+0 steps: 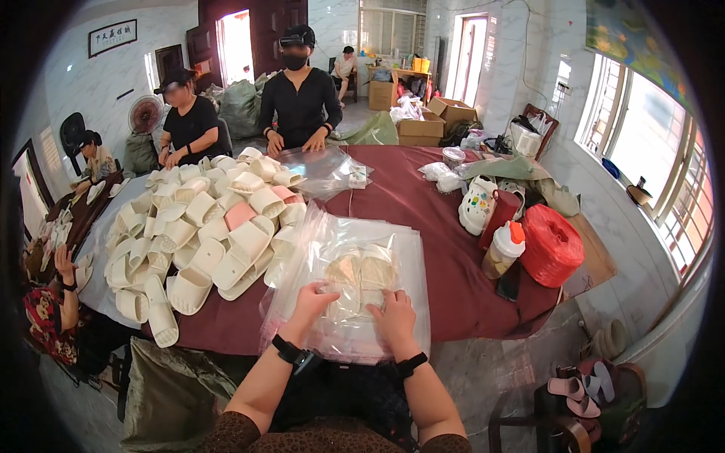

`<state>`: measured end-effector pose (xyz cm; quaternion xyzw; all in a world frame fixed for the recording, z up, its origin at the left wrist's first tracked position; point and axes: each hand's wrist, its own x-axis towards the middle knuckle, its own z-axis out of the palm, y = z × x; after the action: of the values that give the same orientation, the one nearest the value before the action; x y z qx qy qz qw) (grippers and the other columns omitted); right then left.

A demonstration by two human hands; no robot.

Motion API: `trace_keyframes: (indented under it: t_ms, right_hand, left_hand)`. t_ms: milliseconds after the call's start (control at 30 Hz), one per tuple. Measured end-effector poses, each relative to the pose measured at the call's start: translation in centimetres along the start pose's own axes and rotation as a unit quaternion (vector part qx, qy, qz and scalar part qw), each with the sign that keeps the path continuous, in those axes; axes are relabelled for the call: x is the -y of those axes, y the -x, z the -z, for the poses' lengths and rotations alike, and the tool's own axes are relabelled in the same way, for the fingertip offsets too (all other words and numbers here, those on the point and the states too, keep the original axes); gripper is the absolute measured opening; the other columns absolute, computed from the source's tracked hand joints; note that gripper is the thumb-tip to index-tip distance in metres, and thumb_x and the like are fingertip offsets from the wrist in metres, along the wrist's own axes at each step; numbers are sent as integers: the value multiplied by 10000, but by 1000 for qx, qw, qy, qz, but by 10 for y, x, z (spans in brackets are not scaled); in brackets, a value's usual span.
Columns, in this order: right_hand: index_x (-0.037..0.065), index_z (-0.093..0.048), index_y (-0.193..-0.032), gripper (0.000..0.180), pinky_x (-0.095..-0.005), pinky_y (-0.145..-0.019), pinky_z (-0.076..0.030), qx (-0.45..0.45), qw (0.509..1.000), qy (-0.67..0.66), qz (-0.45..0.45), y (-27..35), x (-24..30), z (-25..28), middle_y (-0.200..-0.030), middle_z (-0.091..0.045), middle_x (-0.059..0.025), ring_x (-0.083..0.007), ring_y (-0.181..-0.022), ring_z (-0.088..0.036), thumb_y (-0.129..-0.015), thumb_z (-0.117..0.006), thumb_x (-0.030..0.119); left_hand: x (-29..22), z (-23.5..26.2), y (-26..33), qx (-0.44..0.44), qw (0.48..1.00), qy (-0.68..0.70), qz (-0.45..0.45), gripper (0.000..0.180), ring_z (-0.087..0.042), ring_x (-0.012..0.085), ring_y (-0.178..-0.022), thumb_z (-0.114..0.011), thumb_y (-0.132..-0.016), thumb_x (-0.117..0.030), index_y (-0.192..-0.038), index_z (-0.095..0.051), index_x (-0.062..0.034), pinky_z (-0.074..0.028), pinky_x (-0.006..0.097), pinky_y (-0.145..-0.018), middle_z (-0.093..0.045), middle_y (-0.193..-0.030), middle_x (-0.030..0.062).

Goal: Packing pairs of slippers into plastic bags at a communal work table.

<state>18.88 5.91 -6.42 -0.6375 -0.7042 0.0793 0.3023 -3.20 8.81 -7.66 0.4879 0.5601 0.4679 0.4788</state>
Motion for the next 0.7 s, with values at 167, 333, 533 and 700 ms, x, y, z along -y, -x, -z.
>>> trace_keyframes:
  t_ms: [167, 333, 533, 700]
  right_hand:
    - [54, -646, -1176, 536, -451, -876, -497, -11, 1000, -7, -8, 0, 2, -2, -1104, -599, -140, -343, -1067, -575, -788, -761, 405]
    - [74, -580, -1282, 614, -426, -851, -508, -26, 1000, -7, -7, 2, -12, -14, -1173, -569, -143, -327, -1029, -591, -791, -779, 384]
    - [50, -167, -1543, 1105, -376, -806, -521, -52, 970, -225, -71, 2, -9, -9, -1367, -405, -209, -259, -911, -586, -711, -870, 242]
    - [62, -6, -1554, 1237, -275, -710, -515, 3, 885, -460, -68, -3, -21, 10, -1377, -445, -161, -144, -799, -552, -678, -879, 57]
  left_hand:
    - [6, -18, 6, -165, 879, -381, -232, 404, -638, 213, -970, -733, -778, -164, -1166, -686, -63, -509, 303, -808, -657, -1062, 162]
    - [-9, -29, 11, 44, 973, 208, -94, 506, -592, 223, -1084, -634, -855, -45, -1348, -548, -116, -496, 345, -896, -619, -1140, 114]
    - [-10, -31, 23, 110, 899, 424, -18, 686, -570, 217, -1179, -581, -857, 45, -1497, -361, -65, -473, 357, -985, -574, -1313, 117]
    - [-10, -15, 34, 211, 879, 425, 39, 688, -560, 210, -1203, -572, -864, 57, -1504, -334, -29, -450, 355, -1022, -550, -1355, 110]
